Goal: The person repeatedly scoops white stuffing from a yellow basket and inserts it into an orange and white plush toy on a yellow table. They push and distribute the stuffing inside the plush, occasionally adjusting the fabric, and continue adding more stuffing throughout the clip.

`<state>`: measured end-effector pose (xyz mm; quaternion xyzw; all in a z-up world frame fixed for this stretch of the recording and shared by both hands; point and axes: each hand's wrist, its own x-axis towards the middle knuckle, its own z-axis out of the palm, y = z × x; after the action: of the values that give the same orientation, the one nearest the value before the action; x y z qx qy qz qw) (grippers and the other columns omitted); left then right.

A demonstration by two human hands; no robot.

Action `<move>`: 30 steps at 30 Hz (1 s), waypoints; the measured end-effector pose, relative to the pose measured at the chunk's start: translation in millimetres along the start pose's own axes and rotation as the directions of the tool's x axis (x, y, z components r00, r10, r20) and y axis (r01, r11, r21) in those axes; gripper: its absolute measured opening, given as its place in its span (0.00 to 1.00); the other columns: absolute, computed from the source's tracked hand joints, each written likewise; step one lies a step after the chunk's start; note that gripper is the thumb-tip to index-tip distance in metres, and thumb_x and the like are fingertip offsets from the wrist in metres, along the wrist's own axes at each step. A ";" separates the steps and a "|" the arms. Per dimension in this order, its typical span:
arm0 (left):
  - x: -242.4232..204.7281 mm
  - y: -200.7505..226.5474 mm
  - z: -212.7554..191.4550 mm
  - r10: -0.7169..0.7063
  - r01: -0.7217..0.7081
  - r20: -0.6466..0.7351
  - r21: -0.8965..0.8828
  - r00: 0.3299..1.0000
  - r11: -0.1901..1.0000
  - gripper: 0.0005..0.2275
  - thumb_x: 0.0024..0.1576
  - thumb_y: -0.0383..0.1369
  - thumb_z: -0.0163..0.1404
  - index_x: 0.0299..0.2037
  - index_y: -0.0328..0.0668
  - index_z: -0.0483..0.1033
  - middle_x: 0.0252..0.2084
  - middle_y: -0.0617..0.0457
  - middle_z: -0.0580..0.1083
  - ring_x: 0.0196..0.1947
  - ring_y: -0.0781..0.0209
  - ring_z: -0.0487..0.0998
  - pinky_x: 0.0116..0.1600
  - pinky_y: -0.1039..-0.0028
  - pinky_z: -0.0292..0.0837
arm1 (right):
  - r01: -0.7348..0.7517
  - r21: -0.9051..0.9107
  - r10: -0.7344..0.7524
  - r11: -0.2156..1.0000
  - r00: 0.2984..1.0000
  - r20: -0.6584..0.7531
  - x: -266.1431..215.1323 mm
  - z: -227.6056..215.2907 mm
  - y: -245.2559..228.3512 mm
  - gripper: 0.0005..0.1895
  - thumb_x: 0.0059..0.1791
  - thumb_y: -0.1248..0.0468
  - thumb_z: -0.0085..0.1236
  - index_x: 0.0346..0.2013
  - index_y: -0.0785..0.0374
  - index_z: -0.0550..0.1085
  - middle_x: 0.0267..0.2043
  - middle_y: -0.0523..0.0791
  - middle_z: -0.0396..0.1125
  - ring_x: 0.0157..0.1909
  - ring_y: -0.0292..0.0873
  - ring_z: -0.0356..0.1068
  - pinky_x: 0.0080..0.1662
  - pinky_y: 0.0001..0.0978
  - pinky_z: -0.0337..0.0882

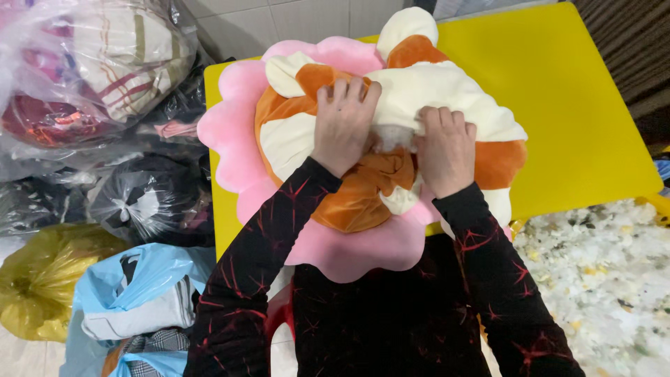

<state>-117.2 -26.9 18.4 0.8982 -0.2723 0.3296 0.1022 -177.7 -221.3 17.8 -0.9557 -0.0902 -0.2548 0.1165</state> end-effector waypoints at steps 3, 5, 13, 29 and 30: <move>21.6 1.7 23.2 -0.049 0.029 0.131 0.151 0.990 0.988 0.07 0.62 0.29 0.53 0.48 0.43 0.71 0.42 0.48 0.69 0.45 0.50 0.71 0.50 0.59 0.62 | -0.012 0.060 0.011 0.998 1.000 0.022 2.6 6.1 6.9 0.13 0.47 0.69 0.65 0.46 0.58 0.76 0.45 0.43 0.69 0.52 0.50 0.67 0.53 0.45 0.62; 23.6 1.3 23.4 -0.126 0.101 0.165 0.155 0.978 0.983 0.06 0.61 0.28 0.50 0.47 0.44 0.71 0.41 0.48 0.69 0.44 0.49 0.72 0.50 0.59 0.63 | -0.043 0.149 0.037 0.988 0.998 0.041 -5.2 2.4 7.2 0.14 0.48 0.68 0.65 0.48 0.59 0.76 0.48 0.44 0.68 0.54 0.51 0.65 0.54 0.45 0.62; -24.5 21.2 -12.2 -0.059 0.060 0.013 -0.140 0.998 0.988 0.09 0.55 0.31 0.54 0.45 0.45 0.75 0.49 0.49 0.69 0.51 0.49 0.69 0.59 0.56 0.61 | 0.112 0.197 -0.094 0.974 0.991 -0.100 -15.6 2.6 4.4 0.31 0.48 0.63 0.68 0.64 0.60 0.70 0.69 0.53 0.58 0.71 0.58 0.54 0.68 0.59 0.51; -60.2 81.5 -32.6 -0.136 0.211 0.247 -0.308 0.959 0.928 0.28 0.56 0.43 0.58 0.65 0.41 0.70 0.75 0.38 0.54 0.75 0.37 0.52 0.71 0.35 0.41 | 0.066 0.419 -0.068 0.905 0.998 -0.011 -57.9 -64.7 55.2 0.36 0.48 0.70 0.68 0.69 0.60 0.64 0.76 0.56 0.52 0.75 0.61 0.58 0.69 0.45 0.65; -62.8 98.8 -38.5 -0.138 0.201 0.205 -0.331 0.969 0.922 0.27 0.55 0.40 0.59 0.65 0.42 0.71 0.75 0.37 0.53 0.75 0.36 0.54 0.72 0.36 0.44 | 0.037 0.377 -0.033 0.925 0.999 -0.017 -82.8 -82.1 77.6 0.35 0.49 0.70 0.68 0.69 0.60 0.64 0.75 0.55 0.53 0.74 0.60 0.60 0.70 0.44 0.65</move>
<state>-232.7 -68.5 7.5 0.9118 -0.2554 0.1843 0.2635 -268.7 -327.0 31.2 -0.9124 -0.1542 -0.2395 0.2940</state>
